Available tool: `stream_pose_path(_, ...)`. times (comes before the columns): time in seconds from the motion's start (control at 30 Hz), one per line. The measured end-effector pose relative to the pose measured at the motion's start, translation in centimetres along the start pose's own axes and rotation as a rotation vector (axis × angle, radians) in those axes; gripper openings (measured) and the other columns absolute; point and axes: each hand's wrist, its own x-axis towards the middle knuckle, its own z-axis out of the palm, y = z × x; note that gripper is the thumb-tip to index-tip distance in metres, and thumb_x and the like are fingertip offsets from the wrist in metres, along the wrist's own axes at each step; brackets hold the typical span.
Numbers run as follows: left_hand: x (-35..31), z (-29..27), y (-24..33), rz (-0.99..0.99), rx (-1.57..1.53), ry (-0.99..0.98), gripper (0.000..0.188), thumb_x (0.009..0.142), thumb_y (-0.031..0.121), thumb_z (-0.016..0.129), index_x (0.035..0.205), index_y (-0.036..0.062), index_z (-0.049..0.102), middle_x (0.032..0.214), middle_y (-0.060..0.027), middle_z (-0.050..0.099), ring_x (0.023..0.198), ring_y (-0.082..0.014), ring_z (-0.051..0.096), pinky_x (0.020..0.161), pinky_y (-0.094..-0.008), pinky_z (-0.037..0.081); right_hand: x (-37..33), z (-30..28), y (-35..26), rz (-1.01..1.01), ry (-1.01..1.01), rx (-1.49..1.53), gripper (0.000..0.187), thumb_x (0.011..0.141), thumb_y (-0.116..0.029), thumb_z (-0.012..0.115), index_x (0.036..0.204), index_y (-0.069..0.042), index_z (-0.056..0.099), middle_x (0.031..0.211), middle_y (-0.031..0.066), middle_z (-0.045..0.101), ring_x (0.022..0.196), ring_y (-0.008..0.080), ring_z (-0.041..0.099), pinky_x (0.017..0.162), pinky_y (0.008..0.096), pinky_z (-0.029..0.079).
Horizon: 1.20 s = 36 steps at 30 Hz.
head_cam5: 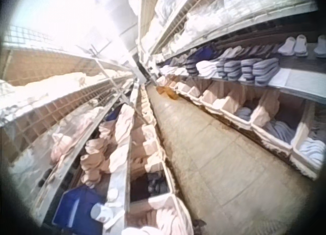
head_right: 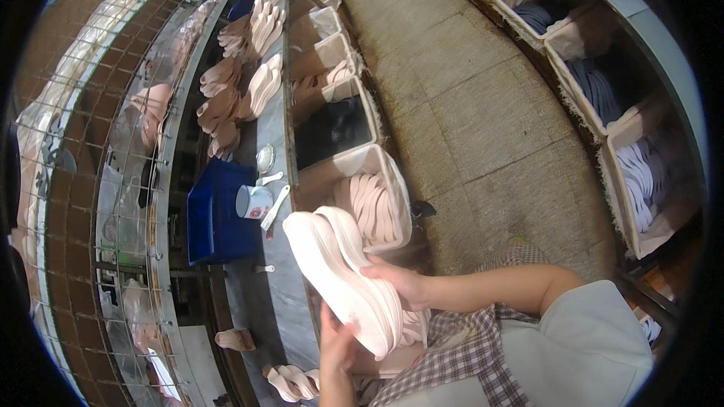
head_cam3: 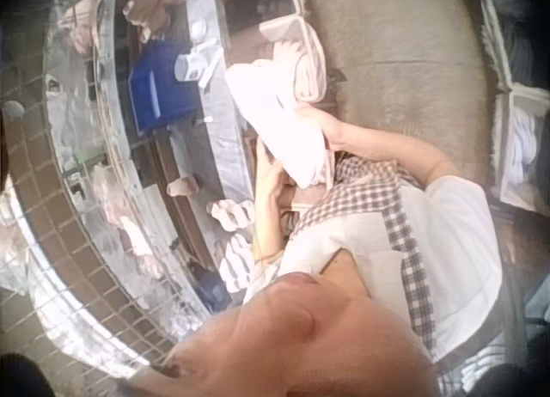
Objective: The person picks up pairs of white and pink slippers from bins and shelves, turns them over to view the soles, and places them back. The person also uses a small brush to wipe the sole of one white slipper before returning it to the shelf.
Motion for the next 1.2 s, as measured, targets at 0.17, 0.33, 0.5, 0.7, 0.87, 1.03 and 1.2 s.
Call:
stream_pose_path(0.17, 5.6, 2.9, -1.6, 0.080, -0.301, 0.041, 0.053, 0.095, 0.023, 0.048, 0.139, 0.0038, 0.027, 0.132, -0.0190, 0.044, 0.118, -0.0342, 0.049, 0.099, -0.0477, 0.042, -3.1, 0.3, -1.3, 0.091, 0.082, 0.016, 0.056, 0.095, -0.032, 0.039, 0.143, -0.008, 0.025, 0.138, 0.0128, 0.041, 0.122, 0.0218, 0.047, 0.102, 0.0376, 0.038)
stream_pose_path(0.33, 7.7, 4.7, -4.9, -0.398, -0.835, -0.101, 0.043, 0.099, 0.027, 0.038, 0.131, -0.0019, 0.039, 0.127, -0.0207, 0.051, 0.115, -0.0338, 0.052, 0.100, -0.0474, 0.041, -5.8, -0.3, -4.1, 0.268, 0.289, -0.132, 0.068, 0.091, -0.055, 0.021, 0.141, -0.010, 0.032, 0.140, 0.0180, 0.039, 0.126, 0.0345, 0.041, 0.103, 0.0546, 0.033)
stream_pose_path(0.5, 8.7, 6.6, -7.9, -0.463, -0.819, -0.292, 0.045, 0.098, 0.030, 0.037, 0.129, -0.0021, 0.044, 0.125, -0.0189, 0.053, 0.112, -0.0321, 0.054, 0.094, -0.0439, 0.045, -6.9, -1.3, -5.5, 0.381, 0.424, -0.173, 0.075, 0.089, -0.063, 0.020, 0.143, -0.011, 0.025, 0.145, 0.0168, 0.029, 0.132, 0.0353, 0.031, 0.098, 0.0605, 0.033)
stream_pose_path(0.7, 9.1, 8.2, -9.0, -0.400, -0.585, -0.135, 0.046, 0.098, 0.031, 0.038, 0.133, 0.0023, 0.042, 0.131, -0.0167, 0.049, 0.116, -0.0307, 0.051, 0.095, -0.0393, 0.046, -7.4, -1.8, -6.2, 0.384, 0.471, -0.220, 0.078, 0.088, -0.067, 0.014, 0.143, -0.013, 0.026, 0.143, 0.0170, 0.033, 0.131, 0.0351, 0.035, 0.096, 0.0583, 0.037)
stream_pose_path(0.87, 9.5, 8.0, -10.4, -0.417, -0.749, -0.204, 0.041, 0.094, 0.026, 0.045, 0.127, 0.0015, 0.048, 0.121, -0.0166, 0.056, 0.106, -0.0291, 0.058, 0.087, -0.0397, 0.051, -7.2, -2.4, -6.2, 0.426, 0.511, -0.194, 0.079, 0.087, -0.068, 0.015, 0.142, -0.013, 0.029, 0.141, 0.0166, 0.036, 0.129, 0.0340, 0.037, 0.097, 0.0575, 0.036)
stream_pose_path(1.03, 10.3, 7.5, -11.0, -0.531, -0.836, -0.144, 0.046, 0.100, 0.032, 0.031, 0.132, 0.0019, 0.043, 0.124, -0.0186, 0.054, 0.109, -0.0340, 0.056, 0.091, -0.0475, 0.048, -6.6, -2.6, -6.0, 0.429, 0.513, -0.206, 0.077, 0.087, -0.067, 0.018, 0.141, -0.014, 0.032, 0.142, 0.0156, 0.034, 0.129, 0.0335, 0.036, 0.096, 0.0586, 0.035)
stream_pose_path(1.2, 9.2, 7.7, -9.3, -0.496, -0.788, -0.198, 0.037, 0.096, 0.028, 0.046, 0.120, 0.0017, 0.053, 0.113, -0.0134, 0.061, 0.097, -0.0261, 0.062, 0.081, -0.0360, 0.054, -6.2, -2.2, -6.1, 0.442, 0.500, -0.209, 0.075, 0.088, -0.066, 0.017, 0.141, -0.014, 0.032, 0.142, 0.0154, 0.034, 0.129, 0.0335, 0.035, 0.095, 0.0604, 0.034)
